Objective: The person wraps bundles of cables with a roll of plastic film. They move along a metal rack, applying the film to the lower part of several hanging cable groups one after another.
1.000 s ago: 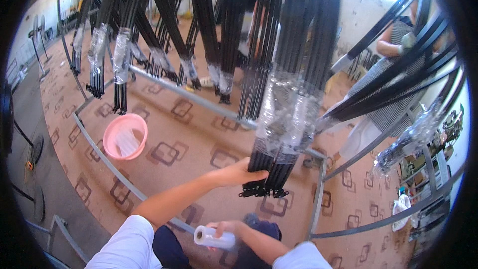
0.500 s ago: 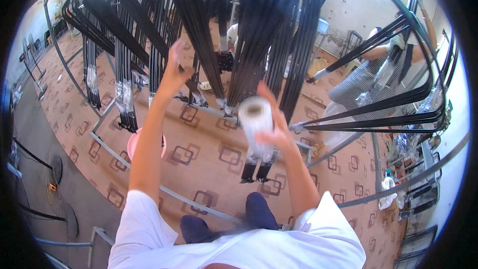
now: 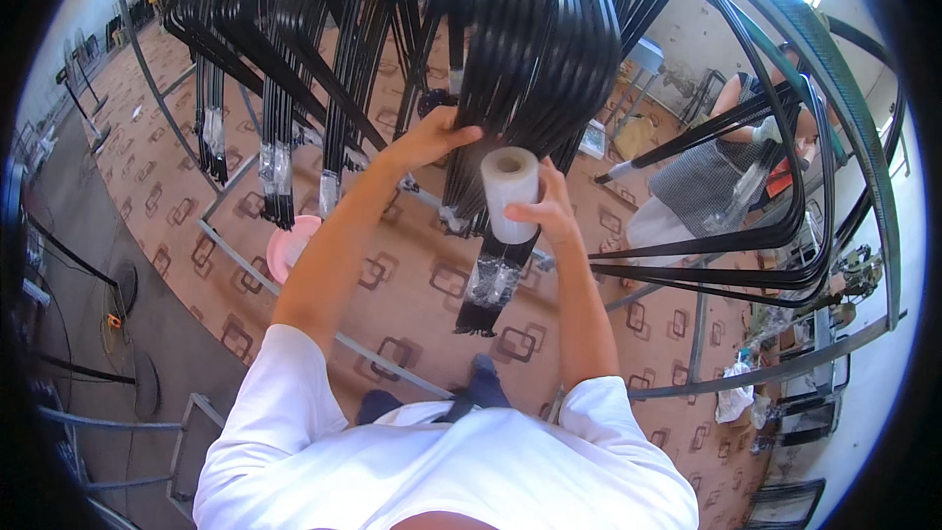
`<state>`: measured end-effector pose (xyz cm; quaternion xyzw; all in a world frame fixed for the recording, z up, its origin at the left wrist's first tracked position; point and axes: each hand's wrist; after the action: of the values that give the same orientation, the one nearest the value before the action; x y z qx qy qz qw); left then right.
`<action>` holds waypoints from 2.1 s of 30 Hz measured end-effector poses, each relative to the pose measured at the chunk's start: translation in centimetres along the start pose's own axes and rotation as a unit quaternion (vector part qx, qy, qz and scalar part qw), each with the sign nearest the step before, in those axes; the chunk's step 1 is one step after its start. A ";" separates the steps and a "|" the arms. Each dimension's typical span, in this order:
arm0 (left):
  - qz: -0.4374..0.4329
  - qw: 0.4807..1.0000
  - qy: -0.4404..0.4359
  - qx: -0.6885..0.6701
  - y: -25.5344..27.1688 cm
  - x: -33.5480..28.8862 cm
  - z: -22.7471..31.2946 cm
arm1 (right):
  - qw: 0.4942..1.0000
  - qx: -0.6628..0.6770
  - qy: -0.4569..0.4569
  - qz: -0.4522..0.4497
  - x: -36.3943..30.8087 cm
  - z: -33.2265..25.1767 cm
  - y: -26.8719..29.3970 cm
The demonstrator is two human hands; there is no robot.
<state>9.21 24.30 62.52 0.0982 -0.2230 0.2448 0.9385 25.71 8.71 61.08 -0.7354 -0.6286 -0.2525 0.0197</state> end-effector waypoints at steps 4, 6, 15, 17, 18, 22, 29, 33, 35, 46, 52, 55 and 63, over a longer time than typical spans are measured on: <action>0.046 0.998 -0.008 -0.033 -1.7 0.4 0.8 | 0.988 0.140 -0.021 0.065 -1.6 -3.8 0.4; 0.072 0.994 -0.048 0.072 -2.1 0.2 3.2 | 0.986 0.159 -0.017 0.057 -1.9 -5.5 0.5; 0.114 0.992 -0.053 -0.032 -2.3 -0.4 9.2 | 0.979 0.173 0.108 0.025 0.5 -8.6 -1.2; 0.082 0.988 -0.085 -0.094 -1.6 -1.2 11.1 | 0.977 0.185 0.105 0.022 0.7 -9.4 -1.6; 0.082 0.991 -0.075 -0.073 -1.1 -1.3 11.3 | 0.976 0.198 0.087 0.019 0.5 -9.9 -2.0; 0.070 0.996 -0.060 -0.011 0.5 -1.3 10.3 | 0.974 0.222 0.033 0.038 -0.6 -12.1 -2.8; 0.116 0.992 -0.033 -0.027 -0.5 -1.6 8.1 | 0.985 0.172 0.027 0.014 0.1 -10.2 -3.1; 0.124 0.991 -0.019 0.048 -0.3 -1.3 7.3 | 0.983 0.180 0.015 -0.001 0.2 -11.5 -4.2; 0.091 0.996 -0.022 0.001 -0.1 -1.0 6.4 | 0.977 0.211 0.042 0.001 0.3 -11.0 -4.3; 0.030 0.996 -0.075 0.022 -1.7 -4.1 -0.7 | 0.978 0.202 0.032 0.039 0.2 -8.2 -4.8; 0.084 0.991 -0.030 -0.095 1.0 -5.1 -3.1 | 0.987 0.025 0.071 0.144 2.3 -5.5 -8.1; 0.141 0.989 0.007 -0.049 1.6 -4.9 -4.7 | 0.993 0.111 0.033 0.037 2.0 -1.9 -7.9; 0.084 0.995 -0.003 -0.052 2.7 -4.6 -5.0 | 0.987 -0.039 -0.113 -0.108 1.4 10.3 -9.4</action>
<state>6.10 26.14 56.19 0.0313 -0.2452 0.3104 0.9179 20.57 15.50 49.92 -0.6875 -0.6918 -0.1925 -0.1078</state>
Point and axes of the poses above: each hand's wrist, its own x-axis towards the middle knuckle, its own y-axis out of the back of the hand, z = x × y, and after that the axes turned 6 degrees about -x, right-handed
